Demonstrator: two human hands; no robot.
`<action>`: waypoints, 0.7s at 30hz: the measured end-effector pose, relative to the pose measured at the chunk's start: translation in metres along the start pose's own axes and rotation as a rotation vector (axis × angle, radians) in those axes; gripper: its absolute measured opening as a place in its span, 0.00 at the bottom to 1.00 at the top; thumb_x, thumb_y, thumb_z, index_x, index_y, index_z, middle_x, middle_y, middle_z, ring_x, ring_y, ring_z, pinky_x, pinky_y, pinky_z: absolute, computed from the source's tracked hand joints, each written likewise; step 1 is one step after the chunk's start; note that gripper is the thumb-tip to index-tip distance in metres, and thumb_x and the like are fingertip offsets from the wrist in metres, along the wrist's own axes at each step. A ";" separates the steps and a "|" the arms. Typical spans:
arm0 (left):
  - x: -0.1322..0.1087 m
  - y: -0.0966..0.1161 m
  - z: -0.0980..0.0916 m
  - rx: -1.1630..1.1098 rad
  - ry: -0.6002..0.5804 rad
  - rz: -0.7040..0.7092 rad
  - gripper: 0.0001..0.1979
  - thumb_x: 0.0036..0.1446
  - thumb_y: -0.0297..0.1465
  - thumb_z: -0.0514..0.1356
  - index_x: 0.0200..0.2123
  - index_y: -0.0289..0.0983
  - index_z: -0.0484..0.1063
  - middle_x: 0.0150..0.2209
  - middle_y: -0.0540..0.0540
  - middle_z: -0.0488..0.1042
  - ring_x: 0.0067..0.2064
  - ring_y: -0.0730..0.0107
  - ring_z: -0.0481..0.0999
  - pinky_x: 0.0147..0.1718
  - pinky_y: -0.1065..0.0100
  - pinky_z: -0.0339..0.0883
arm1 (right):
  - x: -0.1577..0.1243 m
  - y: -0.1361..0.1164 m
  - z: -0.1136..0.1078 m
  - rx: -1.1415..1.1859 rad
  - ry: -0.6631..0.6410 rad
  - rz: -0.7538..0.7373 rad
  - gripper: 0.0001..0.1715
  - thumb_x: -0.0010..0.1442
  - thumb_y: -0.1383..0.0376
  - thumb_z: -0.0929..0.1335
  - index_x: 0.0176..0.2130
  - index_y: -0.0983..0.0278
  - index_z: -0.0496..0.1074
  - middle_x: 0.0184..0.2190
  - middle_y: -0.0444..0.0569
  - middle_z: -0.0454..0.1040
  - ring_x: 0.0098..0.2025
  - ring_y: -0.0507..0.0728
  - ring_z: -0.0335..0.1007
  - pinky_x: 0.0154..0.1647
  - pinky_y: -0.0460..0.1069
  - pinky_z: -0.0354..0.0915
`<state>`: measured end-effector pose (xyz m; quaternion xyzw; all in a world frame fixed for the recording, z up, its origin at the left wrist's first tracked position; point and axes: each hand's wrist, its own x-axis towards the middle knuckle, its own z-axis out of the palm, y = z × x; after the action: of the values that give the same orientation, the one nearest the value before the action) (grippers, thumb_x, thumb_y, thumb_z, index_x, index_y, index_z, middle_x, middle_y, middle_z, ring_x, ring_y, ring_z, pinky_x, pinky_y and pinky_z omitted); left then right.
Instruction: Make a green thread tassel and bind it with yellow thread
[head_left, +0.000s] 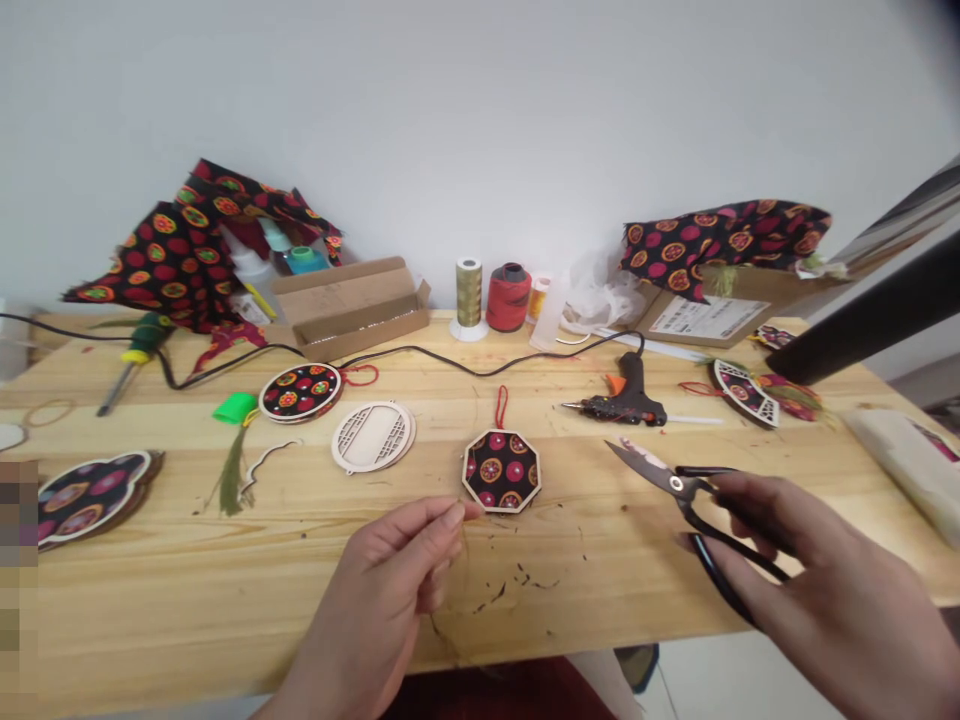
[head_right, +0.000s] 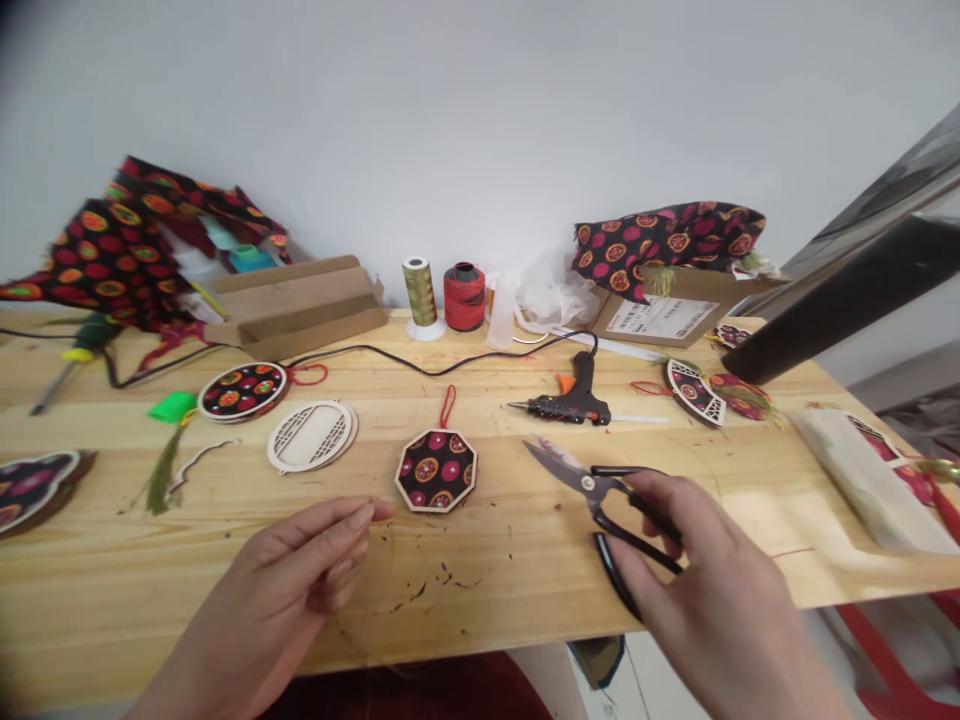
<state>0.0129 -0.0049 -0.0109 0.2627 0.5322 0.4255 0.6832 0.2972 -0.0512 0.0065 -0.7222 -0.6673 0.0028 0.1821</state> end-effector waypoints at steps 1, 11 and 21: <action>-0.001 0.000 0.000 0.003 0.002 0.003 0.10 0.45 0.35 0.67 0.30 0.35 0.80 0.15 0.57 0.55 0.19 0.80 0.46 0.18 0.73 0.39 | 0.001 -0.012 -0.002 0.071 -0.016 -0.032 0.16 0.53 0.57 0.66 0.41 0.61 0.66 0.34 0.51 0.75 0.30 0.57 0.73 0.27 0.48 0.67; -0.006 0.003 -0.007 0.093 0.032 0.059 0.11 0.47 0.38 0.66 0.32 0.36 0.80 0.17 0.56 0.58 0.21 0.77 0.49 0.18 0.73 0.42 | 0.026 -0.096 -0.012 0.582 -0.795 -0.011 0.11 0.46 0.62 0.73 0.29 0.62 0.69 0.27 0.40 0.73 0.30 0.52 0.66 0.30 0.43 0.60; -0.009 0.001 -0.006 0.251 -0.121 0.091 0.10 0.52 0.37 0.62 0.34 0.39 0.80 0.21 0.53 0.66 0.25 0.73 0.57 0.25 0.73 0.54 | 0.025 -0.103 -0.004 0.621 -0.861 -0.019 0.06 0.49 0.63 0.71 0.29 0.62 0.69 0.25 0.39 0.74 0.26 0.50 0.65 0.26 0.43 0.55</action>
<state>0.0062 -0.0128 -0.0072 0.3950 0.5267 0.3696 0.6557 0.2021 -0.0232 0.0435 -0.5617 -0.6560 0.4948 0.0968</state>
